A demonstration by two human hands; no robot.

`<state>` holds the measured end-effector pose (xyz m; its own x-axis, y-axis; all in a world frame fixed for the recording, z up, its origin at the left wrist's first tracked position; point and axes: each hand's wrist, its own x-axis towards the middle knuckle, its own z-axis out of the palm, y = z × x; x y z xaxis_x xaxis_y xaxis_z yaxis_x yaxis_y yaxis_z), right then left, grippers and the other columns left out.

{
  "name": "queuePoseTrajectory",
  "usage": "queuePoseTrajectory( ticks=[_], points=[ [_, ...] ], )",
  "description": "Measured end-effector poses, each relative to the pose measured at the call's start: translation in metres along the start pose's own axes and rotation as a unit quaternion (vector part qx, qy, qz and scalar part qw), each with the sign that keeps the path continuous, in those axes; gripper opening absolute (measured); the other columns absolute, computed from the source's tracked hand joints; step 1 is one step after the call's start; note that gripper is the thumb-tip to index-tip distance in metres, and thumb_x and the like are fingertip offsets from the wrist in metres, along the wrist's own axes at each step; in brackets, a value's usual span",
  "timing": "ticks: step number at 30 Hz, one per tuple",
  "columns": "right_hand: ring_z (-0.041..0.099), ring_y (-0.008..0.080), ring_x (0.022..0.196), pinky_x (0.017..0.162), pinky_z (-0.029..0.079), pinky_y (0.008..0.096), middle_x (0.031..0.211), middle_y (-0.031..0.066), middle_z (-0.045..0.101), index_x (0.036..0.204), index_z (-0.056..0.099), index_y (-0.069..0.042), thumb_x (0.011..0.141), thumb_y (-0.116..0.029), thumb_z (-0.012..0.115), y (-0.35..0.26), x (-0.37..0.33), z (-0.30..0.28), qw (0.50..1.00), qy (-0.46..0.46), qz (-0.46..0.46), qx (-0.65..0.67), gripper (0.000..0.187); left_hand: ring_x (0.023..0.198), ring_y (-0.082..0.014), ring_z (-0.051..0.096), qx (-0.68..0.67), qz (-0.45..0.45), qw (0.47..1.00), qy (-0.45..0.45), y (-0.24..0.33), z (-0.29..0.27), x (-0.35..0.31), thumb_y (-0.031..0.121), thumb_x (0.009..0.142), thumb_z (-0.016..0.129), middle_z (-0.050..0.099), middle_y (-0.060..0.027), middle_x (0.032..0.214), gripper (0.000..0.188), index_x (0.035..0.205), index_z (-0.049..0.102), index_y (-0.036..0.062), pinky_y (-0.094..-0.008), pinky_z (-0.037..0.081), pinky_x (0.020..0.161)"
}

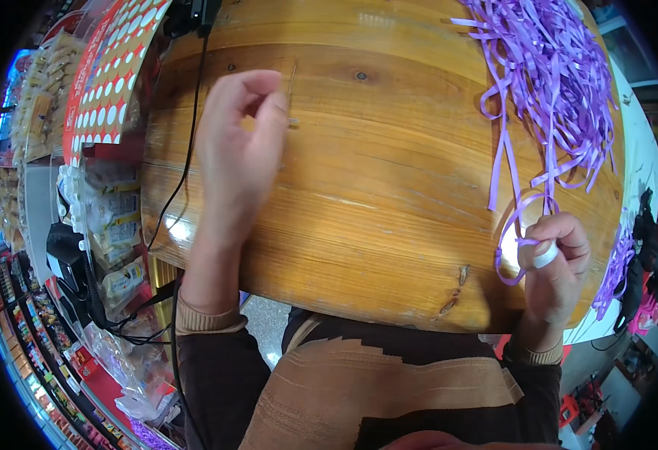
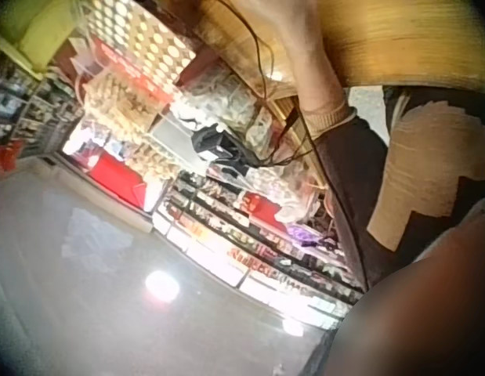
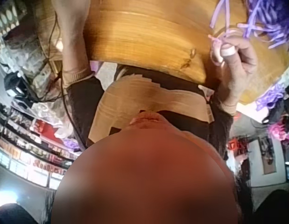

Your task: Tying decorative knots in long purple ribbons at a workbench.

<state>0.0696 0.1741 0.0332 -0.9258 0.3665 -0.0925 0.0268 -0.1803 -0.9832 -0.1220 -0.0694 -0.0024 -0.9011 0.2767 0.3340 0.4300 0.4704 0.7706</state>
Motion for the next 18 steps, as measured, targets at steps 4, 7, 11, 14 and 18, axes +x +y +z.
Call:
queuePoseTrajectory(
  ticks=[4,7,11,14,18],
  points=[
    [0.028,0.0048,0.045,0.041,0.021,0.0222,0.058,-0.0029,0.035,0.09,0.047,-0.002,0.085,-0.014,0.054,-0.011,0.0,0.012,0.989,-0.01,-0.05,0.141,0.015,0.105,-0.0203,0.05,-0.204,0.119,0.936,-0.26,0.063,0.028,-0.035,0.019,0.08,0.063,0.052,-0.0136,0.114,0.043,0.116,0.05,-0.001,-0.0325,0.039,0.091],
    [0.024,0.006,0.046,0.042,0.02,0.0236,0.057,-0.0038,0.027,0.095,0.043,-0.004,0.087,-0.018,0.052,-0.023,-0.005,0.018,0.963,-0.05,-0.115,0.239,0.019,0.119,-0.026,0.041,-0.38,0.069,0.834,-0.394,0.112,0.069,-0.058,0.023,0.08,0.064,0.045,-0.0173,0.123,0.057,0.126,0.04,-0.0008,-0.0344,0.03,0.1],
    [0.025,0.0081,0.052,0.046,0.022,0.0244,0.064,-0.002,0.028,0.099,0.044,-0.003,0.089,-0.015,0.052,-0.051,-0.011,-0.009,0.915,-0.072,-0.2,0.342,0.018,0.099,-0.0236,0.053,-0.326,0.103,0.745,-0.573,0.124,0.074,-0.06,0.017,0.085,0.058,0.058,-0.0146,0.098,0.032,0.108,0.054,-0.0034,-0.0319,0.039,0.09],
    [0.025,0.0083,0.052,0.047,0.022,0.0239,0.063,-0.0016,0.028,0.099,0.044,0.001,0.089,-0.008,0.048,-0.075,-0.016,-0.05,0.9,-0.093,-0.202,0.374,0.014,0.083,-0.0163,0.056,-0.31,0.069,0.826,-0.465,0.116,0.05,-0.056,0.011,0.087,0.053,0.061,-0.0079,0.084,0.018,0.097,0.059,-0.003,-0.0283,0.043,0.077],
    [0.024,0.0087,0.05,0.047,0.022,0.0243,0.061,-0.0007,0.025,0.093,0.045,0.003,0.083,-0.001,0.05,-0.082,-0.031,-0.092,0.894,-0.043,-0.204,0.398,0.011,0.069,-0.0085,0.05,-0.385,-0.065,0.821,-0.417,0.112,0.023,-0.053,0.008,0.087,0.053,0.056,-0.0013,0.074,0.012,0.092,0.059,-0.0005,-0.0234,0.041,0.061]
  ],
)
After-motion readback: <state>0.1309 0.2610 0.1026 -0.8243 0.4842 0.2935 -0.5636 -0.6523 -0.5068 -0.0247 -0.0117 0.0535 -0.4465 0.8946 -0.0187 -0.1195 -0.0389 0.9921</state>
